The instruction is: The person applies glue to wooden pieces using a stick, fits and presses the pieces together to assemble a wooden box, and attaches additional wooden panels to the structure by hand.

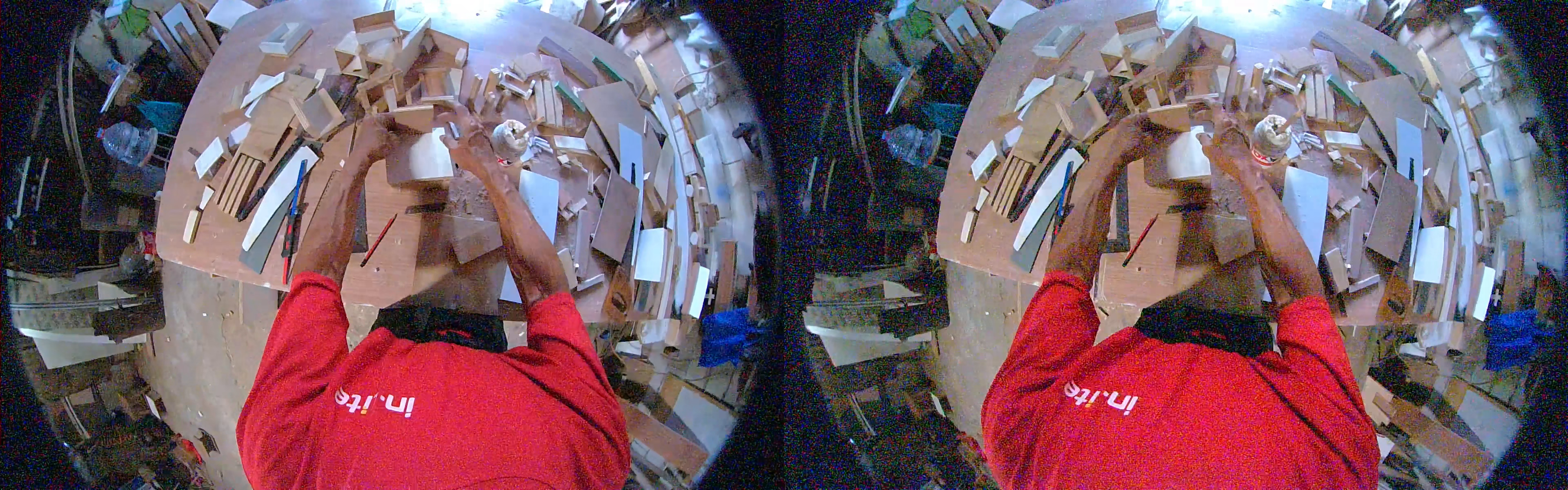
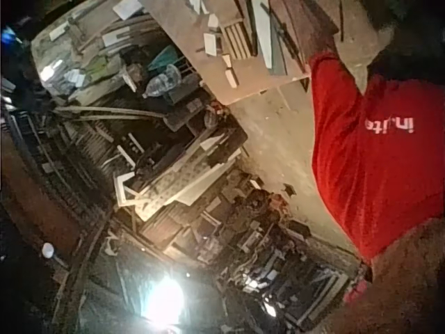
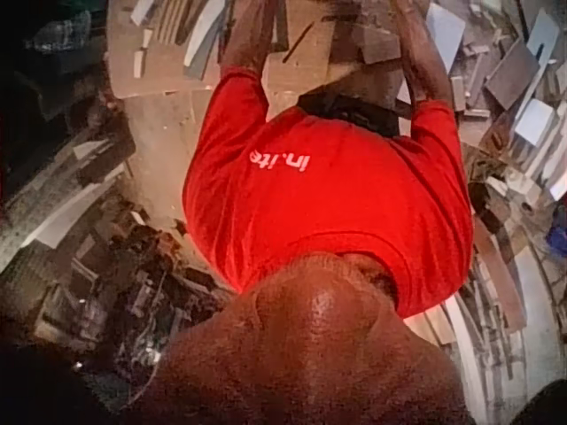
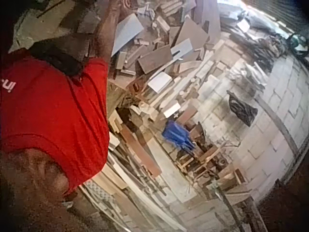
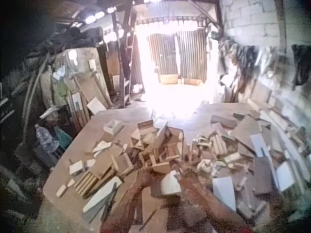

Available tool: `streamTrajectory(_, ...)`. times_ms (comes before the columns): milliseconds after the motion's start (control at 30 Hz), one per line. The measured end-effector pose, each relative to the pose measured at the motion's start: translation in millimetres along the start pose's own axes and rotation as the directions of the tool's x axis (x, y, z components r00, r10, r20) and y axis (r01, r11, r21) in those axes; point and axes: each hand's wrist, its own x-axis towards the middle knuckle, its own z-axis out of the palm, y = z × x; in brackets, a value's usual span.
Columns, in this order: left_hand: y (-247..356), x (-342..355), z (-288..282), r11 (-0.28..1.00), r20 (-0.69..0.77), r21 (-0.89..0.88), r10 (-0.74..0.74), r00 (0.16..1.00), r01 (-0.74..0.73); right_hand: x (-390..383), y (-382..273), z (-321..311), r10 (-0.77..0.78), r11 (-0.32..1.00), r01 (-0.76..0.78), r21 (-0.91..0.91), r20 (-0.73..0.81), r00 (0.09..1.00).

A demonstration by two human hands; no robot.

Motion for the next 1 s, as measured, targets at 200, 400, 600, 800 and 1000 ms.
streamTrajectory(200, 0, 1, 3, 0.998, 0.014, 0.021, -0.058, 0.998, 0.058, 9, 3, 13, -0.026, 0.996, 0.025, 0.084, 0.01, 1.0)
streamTrajectory(400, 8, -2, 0, 0.985, -0.015, -0.161, -0.061, 0.998, 0.058, 22, 11, 31, -0.012, 0.991, 0.007, 0.132, 0.035, 0.999)
streamTrajectory(600, -6, 1, 8, 0.97, -0.005, -0.202, -0.143, 0.99, 0.139, 19, 31, 41, 0.008, 0.978, -0.019, 0.208, 0.052, 0.999)
streamTrajectory(800, -67, 14, 23, 0.938, -0.216, -0.27, 0.161, 0.963, -0.217, 28, 49, 57, -0.058, 0.98, 0.047, 0.193, 0.054, 0.997)
streamTrajectory(1000, -81, 0, 15, 0.874, -0.061, -0.485, -0.007, 0.998, -0.023, 21, 24, 29, -0.07, 0.988, 0.054, 0.144, 0.111, 0.991)
